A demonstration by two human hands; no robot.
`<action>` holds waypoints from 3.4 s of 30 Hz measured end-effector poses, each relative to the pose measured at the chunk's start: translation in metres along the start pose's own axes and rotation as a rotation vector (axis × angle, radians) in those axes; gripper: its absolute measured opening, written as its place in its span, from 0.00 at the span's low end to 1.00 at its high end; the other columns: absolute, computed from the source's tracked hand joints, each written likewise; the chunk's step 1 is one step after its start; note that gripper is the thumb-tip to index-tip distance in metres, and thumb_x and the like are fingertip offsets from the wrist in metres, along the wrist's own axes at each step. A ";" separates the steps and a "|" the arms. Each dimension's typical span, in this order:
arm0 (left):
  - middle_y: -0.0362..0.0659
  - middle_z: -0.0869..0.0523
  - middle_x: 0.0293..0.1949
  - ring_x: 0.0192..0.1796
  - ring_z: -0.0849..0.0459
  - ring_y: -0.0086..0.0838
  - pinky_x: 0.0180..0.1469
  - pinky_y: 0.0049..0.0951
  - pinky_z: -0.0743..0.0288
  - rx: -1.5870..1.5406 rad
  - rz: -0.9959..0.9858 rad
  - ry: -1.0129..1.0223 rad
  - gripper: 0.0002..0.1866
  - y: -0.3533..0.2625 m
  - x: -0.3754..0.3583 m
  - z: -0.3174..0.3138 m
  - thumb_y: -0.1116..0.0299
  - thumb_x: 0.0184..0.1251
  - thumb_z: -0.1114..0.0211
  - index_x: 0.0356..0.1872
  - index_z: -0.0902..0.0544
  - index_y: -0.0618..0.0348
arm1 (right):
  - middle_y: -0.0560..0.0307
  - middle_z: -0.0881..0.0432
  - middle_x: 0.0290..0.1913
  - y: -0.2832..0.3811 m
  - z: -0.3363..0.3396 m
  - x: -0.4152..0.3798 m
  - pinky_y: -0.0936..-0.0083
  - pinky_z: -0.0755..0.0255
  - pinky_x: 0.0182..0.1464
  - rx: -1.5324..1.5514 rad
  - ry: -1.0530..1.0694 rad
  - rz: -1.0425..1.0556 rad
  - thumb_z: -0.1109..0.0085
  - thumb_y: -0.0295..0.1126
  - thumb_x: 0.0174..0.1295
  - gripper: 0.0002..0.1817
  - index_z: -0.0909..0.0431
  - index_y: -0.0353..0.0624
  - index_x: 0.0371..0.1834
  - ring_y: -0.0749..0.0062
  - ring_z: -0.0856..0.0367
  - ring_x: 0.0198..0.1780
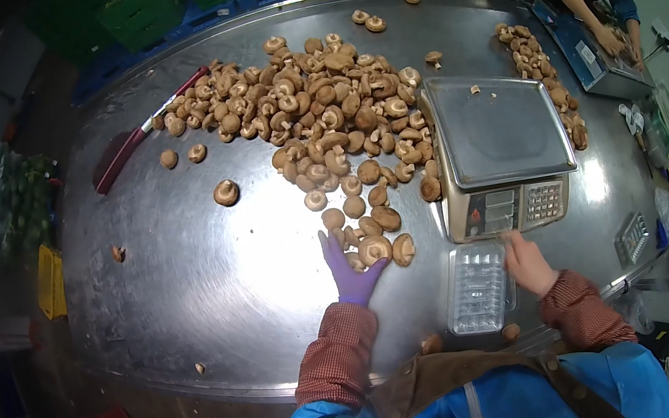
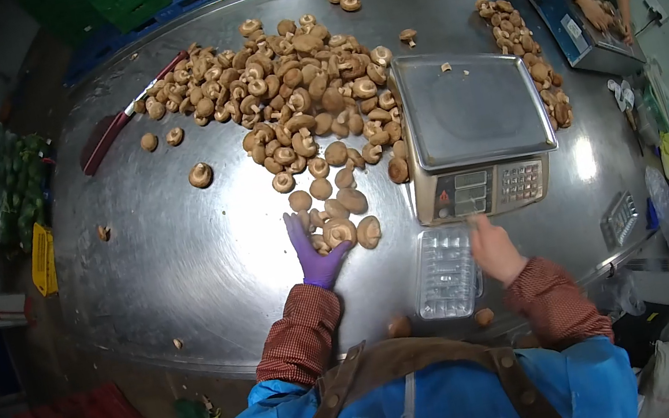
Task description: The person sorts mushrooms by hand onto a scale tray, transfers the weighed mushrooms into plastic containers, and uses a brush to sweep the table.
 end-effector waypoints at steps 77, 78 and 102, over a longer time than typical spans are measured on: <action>0.57 0.34 0.60 0.63 0.36 0.51 0.64 0.44 0.40 0.588 -0.252 0.535 0.31 -0.022 -0.054 -0.127 0.67 0.48 0.31 0.56 0.31 0.63 | 0.55 0.22 0.33 -0.089 0.093 0.104 0.87 0.30 0.25 1.029 -0.255 -0.110 0.51 0.29 0.64 0.13 0.30 0.34 0.50 0.82 0.26 0.23; 0.57 0.34 0.60 0.63 0.36 0.51 0.64 0.44 0.40 0.583 -0.256 0.536 0.31 -0.022 -0.041 -0.135 0.67 0.48 0.31 0.56 0.31 0.63 | 0.56 0.23 0.33 -0.086 0.096 0.106 0.87 0.30 0.25 1.038 -0.256 -0.102 0.51 0.29 0.64 0.13 0.30 0.34 0.50 0.82 0.26 0.23; 0.55 0.46 0.69 0.72 0.49 0.41 0.71 0.32 0.56 0.017 -0.095 0.376 0.34 -0.122 0.151 -0.267 0.50 0.71 0.55 0.68 0.46 0.66 | 0.40 0.44 0.67 -0.012 0.128 0.213 0.40 0.60 0.66 -0.189 -0.455 0.127 0.43 0.51 0.53 0.38 0.42 0.49 0.67 0.45 0.55 0.70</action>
Point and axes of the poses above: each hand's wrist, its own x-axis towards the middle knuckle, its own z-axis out of the back of the hand, y = z × x, the point moved 5 cm from there along x, towards the middle knuckle
